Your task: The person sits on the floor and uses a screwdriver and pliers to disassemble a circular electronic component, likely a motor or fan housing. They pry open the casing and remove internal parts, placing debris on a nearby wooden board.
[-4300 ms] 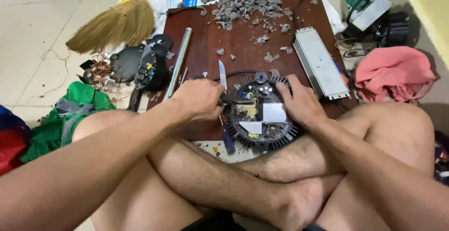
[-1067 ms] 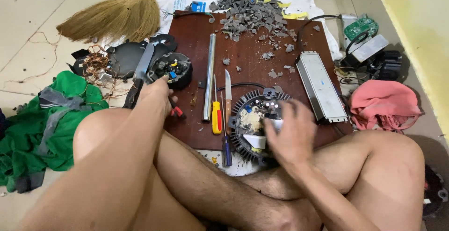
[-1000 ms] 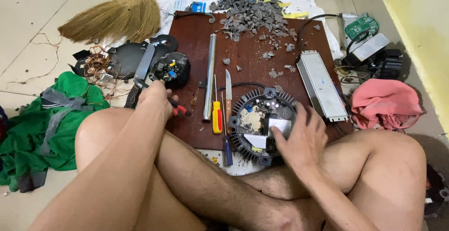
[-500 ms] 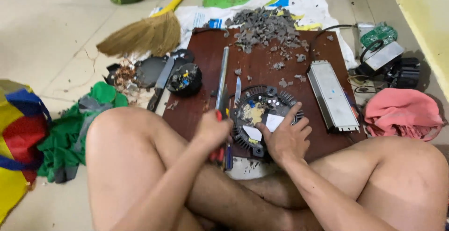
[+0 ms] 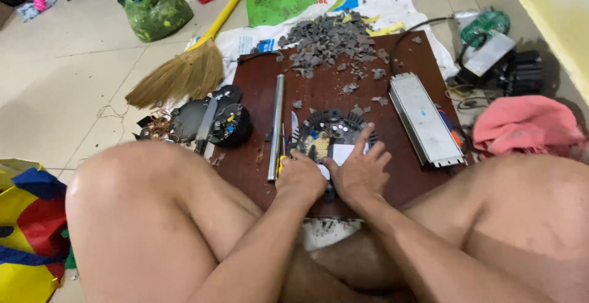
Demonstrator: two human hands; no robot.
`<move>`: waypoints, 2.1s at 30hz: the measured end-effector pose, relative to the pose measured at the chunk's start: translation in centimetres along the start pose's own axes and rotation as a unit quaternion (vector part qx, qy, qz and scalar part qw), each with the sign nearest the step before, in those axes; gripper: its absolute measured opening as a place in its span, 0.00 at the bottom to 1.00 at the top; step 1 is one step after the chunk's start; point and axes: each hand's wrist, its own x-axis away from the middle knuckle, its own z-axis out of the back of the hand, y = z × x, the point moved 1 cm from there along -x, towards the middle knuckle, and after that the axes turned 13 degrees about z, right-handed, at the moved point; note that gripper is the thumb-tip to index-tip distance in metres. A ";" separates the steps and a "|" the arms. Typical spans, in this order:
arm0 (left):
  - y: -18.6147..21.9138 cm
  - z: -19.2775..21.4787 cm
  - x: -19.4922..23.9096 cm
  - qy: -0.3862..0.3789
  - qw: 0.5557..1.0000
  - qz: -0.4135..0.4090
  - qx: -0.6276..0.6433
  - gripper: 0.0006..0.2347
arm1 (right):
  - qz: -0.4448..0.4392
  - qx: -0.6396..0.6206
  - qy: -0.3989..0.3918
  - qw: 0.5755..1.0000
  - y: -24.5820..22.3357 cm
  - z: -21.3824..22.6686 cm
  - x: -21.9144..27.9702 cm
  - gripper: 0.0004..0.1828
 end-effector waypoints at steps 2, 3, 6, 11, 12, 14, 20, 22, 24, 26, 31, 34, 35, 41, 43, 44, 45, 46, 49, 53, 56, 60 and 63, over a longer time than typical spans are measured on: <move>0.2 -4.5 -5.5 -0.015 0.998 -0.033 -0.041 0.31 | 0.003 -0.012 -0.019 1.000 0.8 0.2 0.2 0.66; 0.5 -6.7 -8.1 -0.027 0.994 -0.066 -0.078 0.39 | 0.010 -0.024 -0.035 0.999 1.2 0.5 0.2 0.66; 4.2 -2.0 0.3 -0.070 0.989 -0.064 -0.117 0.37 | 0.001 -0.039 -0.051 0.998 3.0 -0.3 -0.1 0.72; 4.9 -1.3 -1.1 -0.112 0.985 -0.066 -0.117 0.32 | -0.006 -0.026 -0.042 0.999 2.6 -1.8 -2.7 0.66; 3.8 -4.6 -5.2 -0.121 0.985 -0.092 -0.080 0.31 | -0.014 0.000 -0.050 0.999 2.3 -2.4 -2.7 0.60; 0.6 0.5 -2.7 -0.112 0.990 -0.082 -0.023 0.26 | -0.006 -0.002 -0.058 0.998 0.0 0.6 -1.3 0.60; -2.7 7.0 1.3 -0.098 0.982 -0.039 0.154 0.23 | -0.033 0.038 -0.048 0.998 -0.8 -2.1 -6.1 0.69; -2.9 8.2 1.2 -0.079 0.978 -0.044 0.188 0.21 | -0.036 0.046 -0.040 0.998 -1.3 -2.7 -7.5 0.70; -2.6 8.6 1.1 -0.136 0.950 -0.041 0.278 0.21 | -0.037 0.030 -0.036 0.998 -1.2 -3.0 -7.7 0.68; -1.1 8.2 0.3 -0.131 0.951 -0.045 0.278 0.22 | -0.031 0.035 -0.041 0.998 -1.0 -3.9 -8.7 0.70; 3.2 7.9 1.5 -0.138 0.925 -0.093 0.340 0.19 | -0.009 0.028 -0.066 0.997 0.4 -4.3 -8.6 0.67; 4.9 11.6 5.3 -0.150 0.906 -0.126 0.374 0.22 | 0.039 0.023 -0.065 0.997 3.7 -3.3 -11.9 0.62; 4.7 12.7 6.3 -0.185 0.869 -0.142 0.435 0.20 | 0.077 -0.038 -0.107 0.990 4.7 -2.2 -13.5 0.61; 2.3 11.1 3.1 -0.292 0.783 -0.167 0.523 0.23 | 0.058 -0.141 0.110 0.982 4.8 13.9 -12.0 0.43; -0.3 10.1 3.0 -0.310 0.769 -0.141 0.541 0.25 | 0.077 -0.105 0.222 0.966 4.8 16.8 -10.8 0.34; -1.1 10.1 2.8 -0.319 0.762 -0.127 0.549 0.23 | 0.122 -0.076 0.290 0.946 3.6 17.9 -10.0 0.29; -1.9 10.1 2.6 -0.329 0.753 -0.114 0.558 0.21 | 0.166 -0.047 0.356 0.919 2.4 18.9 -9.1 0.24; -2.6 9.9 2.4 -0.330 0.753 -0.110 0.559 0.21 | 0.166 -0.046 0.353 0.920 1.0 17.4 -7.6 0.24; -4.4 8.0 0.1 -0.335 0.780 -0.070 0.524 0.18 | 0.186 -0.078 0.288 0.936 -1.6 12.8 -5.6 0.25; -8.1 2.1 -4.2 -0.363 0.783 -0.029 0.504 0.21 | 0.013 -0.086 0.087 0.992 0.3 4.8 -5.3 0.47; -9.0 1.6 -4.2 -0.368 0.773 -0.026 0.516 0.23 | -0.019 -0.105 0.019 0.994 -0.1 1.8 -3.3 0.57; -9.4 2.3 -2.9 -0.340 0.794 -0.041 0.503 0.23 | 0.020 -0.131 -0.009 0.991 -0.4 0.8 -0.1 0.58; -9.8 2.0 -3.0 -0.339 0.802 -0.029 0.491 0.25 | 0.026 -0.165 -0.015 0.986 -1.3 2.2 1.5 0.56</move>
